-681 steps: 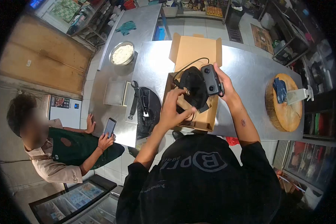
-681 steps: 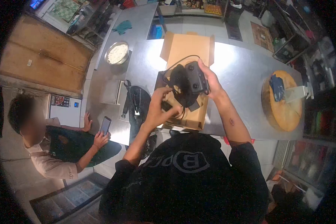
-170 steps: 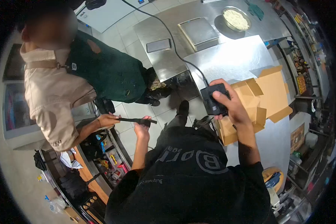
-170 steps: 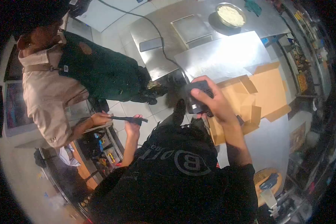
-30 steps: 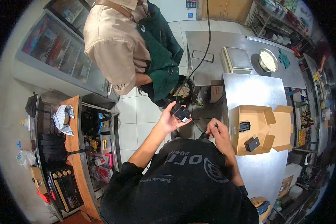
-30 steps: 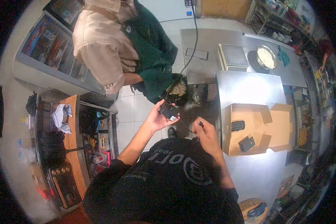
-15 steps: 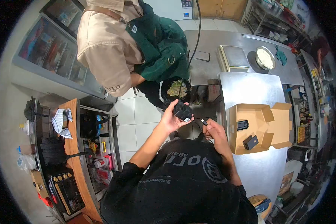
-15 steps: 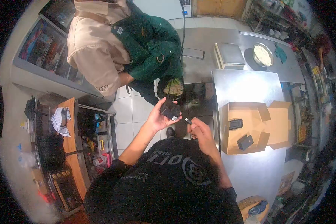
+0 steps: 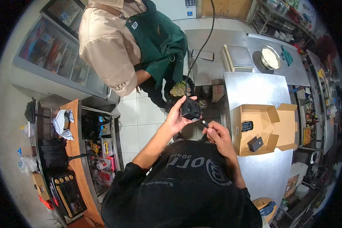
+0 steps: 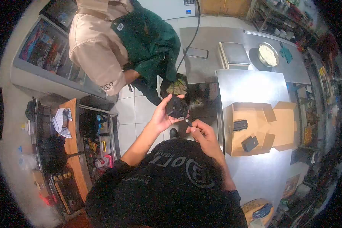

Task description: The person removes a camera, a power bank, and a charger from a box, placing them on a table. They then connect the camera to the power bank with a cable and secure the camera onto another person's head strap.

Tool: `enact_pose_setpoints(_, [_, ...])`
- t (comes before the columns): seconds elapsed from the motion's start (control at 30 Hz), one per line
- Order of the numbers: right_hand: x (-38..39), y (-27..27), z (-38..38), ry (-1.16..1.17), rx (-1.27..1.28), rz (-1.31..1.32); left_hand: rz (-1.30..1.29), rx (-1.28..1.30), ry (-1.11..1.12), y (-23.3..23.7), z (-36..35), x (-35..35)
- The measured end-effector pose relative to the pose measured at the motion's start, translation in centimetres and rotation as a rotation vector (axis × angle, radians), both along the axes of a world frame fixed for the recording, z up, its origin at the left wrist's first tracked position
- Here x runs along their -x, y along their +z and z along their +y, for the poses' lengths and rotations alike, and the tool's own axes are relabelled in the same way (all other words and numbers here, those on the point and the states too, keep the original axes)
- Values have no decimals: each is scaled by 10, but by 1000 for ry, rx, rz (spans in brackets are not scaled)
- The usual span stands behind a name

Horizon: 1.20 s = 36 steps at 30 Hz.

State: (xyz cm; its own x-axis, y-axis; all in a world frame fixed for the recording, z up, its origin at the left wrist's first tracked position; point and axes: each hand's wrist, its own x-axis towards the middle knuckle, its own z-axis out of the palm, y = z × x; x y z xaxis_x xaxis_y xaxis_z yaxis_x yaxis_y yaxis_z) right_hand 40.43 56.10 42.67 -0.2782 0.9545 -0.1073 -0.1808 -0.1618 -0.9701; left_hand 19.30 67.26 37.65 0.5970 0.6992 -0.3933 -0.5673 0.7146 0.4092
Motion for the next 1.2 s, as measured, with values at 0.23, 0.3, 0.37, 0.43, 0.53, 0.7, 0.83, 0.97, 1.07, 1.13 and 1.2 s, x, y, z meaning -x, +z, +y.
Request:
enact_pose_setpoints(0.23, [4, 16, 1, -144, -50, -88, -69, 3, 35, 9, -1, -9])
enact_pose_setpoints(0.3, [3, 13, 1, -163, -45, -96, -91, 11, 25, 9, -2, -11])
enact_pose_setpoints(0.37, [-1, 13, 2, -197, -25, -91, -21, -32, 60, 10, -2, -16])
enact_pose_setpoints(0.43, [-2, 22, 2, -206, -19, -81, -31, -52, 20, 13, 1, -17])
enact_pose_setpoints(0.53, [-6, 25, 1, -211, -25, -55, -117, -89, -30, 24, 0, -18])
enact_pose_setpoints(0.7, [-10, 20, 0, -213, -48, 7, -181, -165, -45, 34, 1, -22])
enact_pose_setpoints(0.83, [-10, 24, -2, -238, -37, -40, -221, -135, -17, 36, 3, -25])
enact_pose_setpoints(0.97, [-16, 16, -12, -283, -36, -14, -311, -53, -4, 31, 3, -23])
enact_pose_setpoints(1.07, [-27, 11, -18, -314, -5, 61, -373, 6, -26, 21, 5, -21])
enact_pose_setpoints(1.13, [-31, 10, -21, -348, -4, 78, -405, 18, -38, 14, 7, -21])
enact_pose_setpoints(1.2, [-37, 10, -24, -381, 7, 115, -369, 45, -54, 15, 7, -23])
